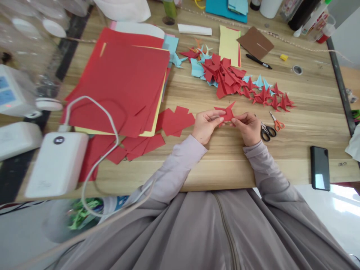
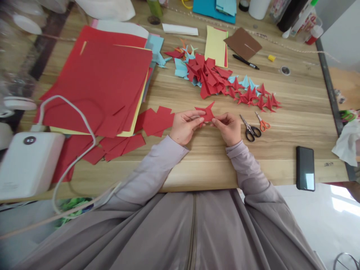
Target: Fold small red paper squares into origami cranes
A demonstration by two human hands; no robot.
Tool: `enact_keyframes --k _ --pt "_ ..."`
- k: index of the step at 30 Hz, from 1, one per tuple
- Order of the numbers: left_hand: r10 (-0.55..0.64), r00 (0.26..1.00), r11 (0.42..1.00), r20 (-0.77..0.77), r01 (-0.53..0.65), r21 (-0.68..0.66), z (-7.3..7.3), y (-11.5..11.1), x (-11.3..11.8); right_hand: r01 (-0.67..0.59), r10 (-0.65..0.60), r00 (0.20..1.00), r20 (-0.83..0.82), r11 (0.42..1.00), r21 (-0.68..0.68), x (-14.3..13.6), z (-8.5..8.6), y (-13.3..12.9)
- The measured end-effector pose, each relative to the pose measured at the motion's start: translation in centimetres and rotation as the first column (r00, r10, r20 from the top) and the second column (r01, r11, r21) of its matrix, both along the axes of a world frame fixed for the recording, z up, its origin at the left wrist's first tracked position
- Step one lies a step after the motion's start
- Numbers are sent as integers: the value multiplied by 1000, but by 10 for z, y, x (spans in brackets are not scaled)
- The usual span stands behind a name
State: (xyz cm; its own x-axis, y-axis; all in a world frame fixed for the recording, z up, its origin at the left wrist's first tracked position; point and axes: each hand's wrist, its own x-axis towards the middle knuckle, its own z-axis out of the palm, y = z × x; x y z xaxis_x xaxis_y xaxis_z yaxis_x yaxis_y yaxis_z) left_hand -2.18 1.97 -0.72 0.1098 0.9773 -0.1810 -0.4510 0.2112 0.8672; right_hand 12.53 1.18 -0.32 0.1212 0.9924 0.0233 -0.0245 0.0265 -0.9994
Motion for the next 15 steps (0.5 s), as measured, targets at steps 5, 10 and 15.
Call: enact_keyframes --k 5,10,15 --pt "0 998 1000 69 0 4 3 0 2 -5 5 1000 -15 1000 -1 0 0 0" --pt "45 996 995 -78 -38 91 0 -1 5 -10 10 1000 -22 1000 -8 -1 3 -1" --pt "120 979 985 -167 -96 145 -5 0 7 -28 28 1000 -14 1000 -14 -2 4 -1"
